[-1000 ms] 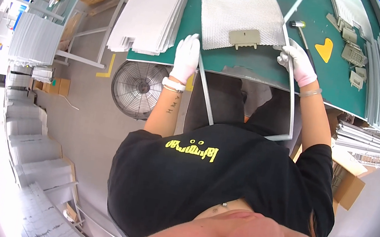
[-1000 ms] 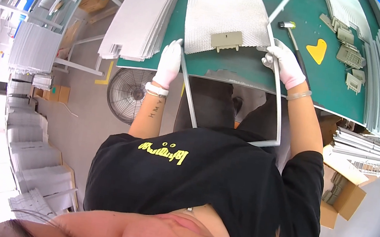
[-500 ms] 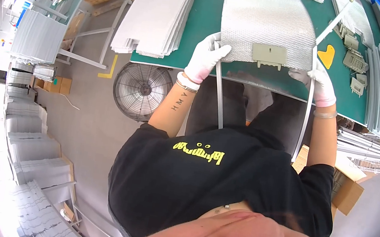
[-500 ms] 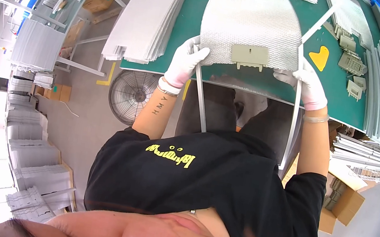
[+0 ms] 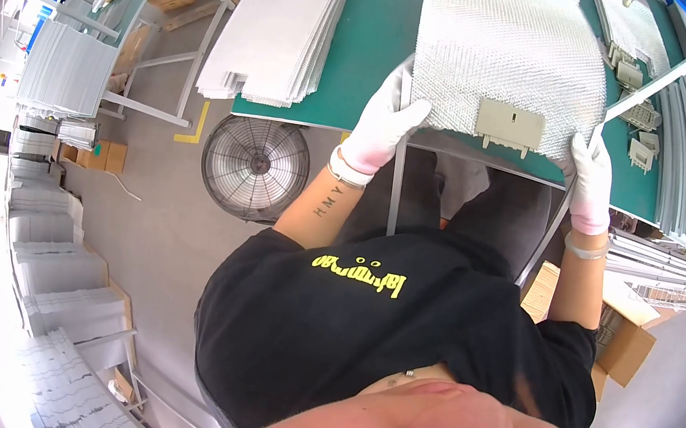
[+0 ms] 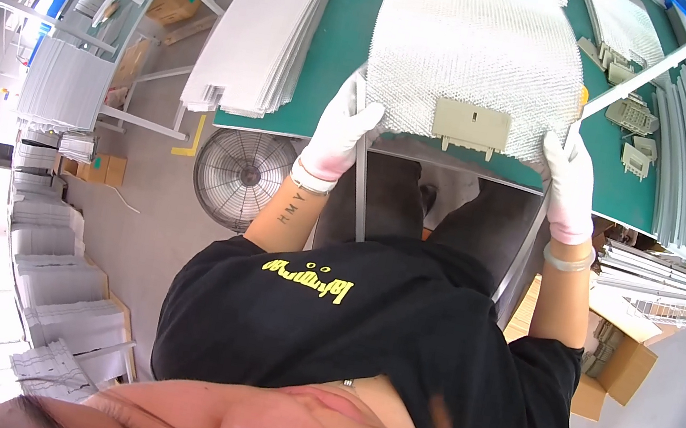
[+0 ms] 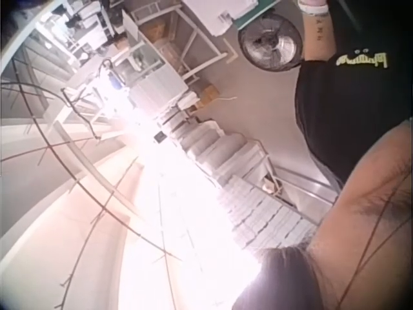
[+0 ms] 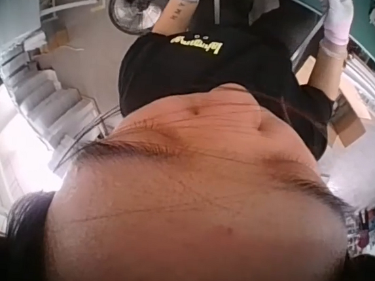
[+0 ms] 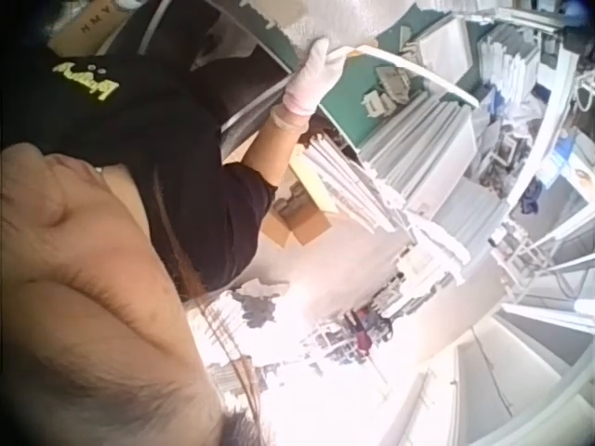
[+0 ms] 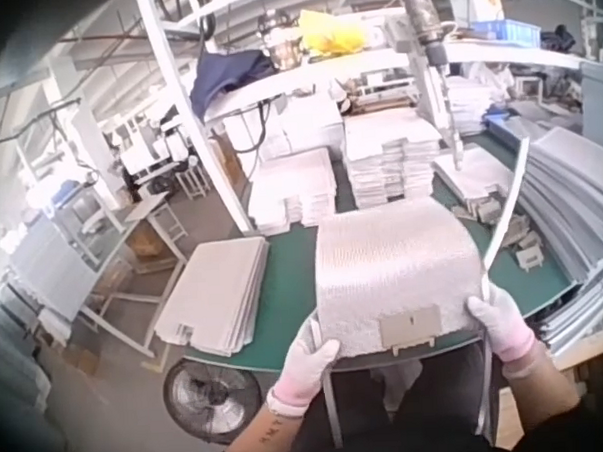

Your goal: Assembling metal mesh filters by fitting frames and securing components using a hammer and power drill.

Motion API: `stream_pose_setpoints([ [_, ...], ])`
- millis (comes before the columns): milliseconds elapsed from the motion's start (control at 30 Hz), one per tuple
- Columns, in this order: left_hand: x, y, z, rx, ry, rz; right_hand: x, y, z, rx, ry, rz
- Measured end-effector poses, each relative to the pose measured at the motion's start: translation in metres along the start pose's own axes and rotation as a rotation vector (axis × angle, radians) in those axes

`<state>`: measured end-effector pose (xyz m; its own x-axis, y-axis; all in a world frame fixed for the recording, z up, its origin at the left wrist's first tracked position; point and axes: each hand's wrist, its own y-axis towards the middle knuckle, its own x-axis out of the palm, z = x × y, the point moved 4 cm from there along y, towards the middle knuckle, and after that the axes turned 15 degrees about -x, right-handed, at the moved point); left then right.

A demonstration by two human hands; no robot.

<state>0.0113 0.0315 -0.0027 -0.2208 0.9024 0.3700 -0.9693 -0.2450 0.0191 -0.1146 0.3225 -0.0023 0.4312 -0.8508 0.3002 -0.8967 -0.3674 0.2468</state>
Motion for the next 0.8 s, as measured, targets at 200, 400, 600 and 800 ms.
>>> stream_pose_setpoints([
  [200, -0.008, -0.018, -0.009, -0.218, -0.074, 0.068, 0.014, -0.010, -0.011, -0.088, -0.144, 0.053],
  [400, -0.015, -0.075, 0.054, 0.229, 0.146, 0.274, 0.053, -0.016, -0.038, -0.280, -0.374, -0.013],
  [600, -0.017, -0.104, 0.108, 0.350, 0.133, 0.594, 0.111, 0.009, -0.062, -0.434, -0.193, -0.178],
  [800, -0.031, -0.073, 0.157, 0.739, 0.784, 0.675, 0.131, 0.049, -0.090, -0.612, -0.021, -0.238],
])
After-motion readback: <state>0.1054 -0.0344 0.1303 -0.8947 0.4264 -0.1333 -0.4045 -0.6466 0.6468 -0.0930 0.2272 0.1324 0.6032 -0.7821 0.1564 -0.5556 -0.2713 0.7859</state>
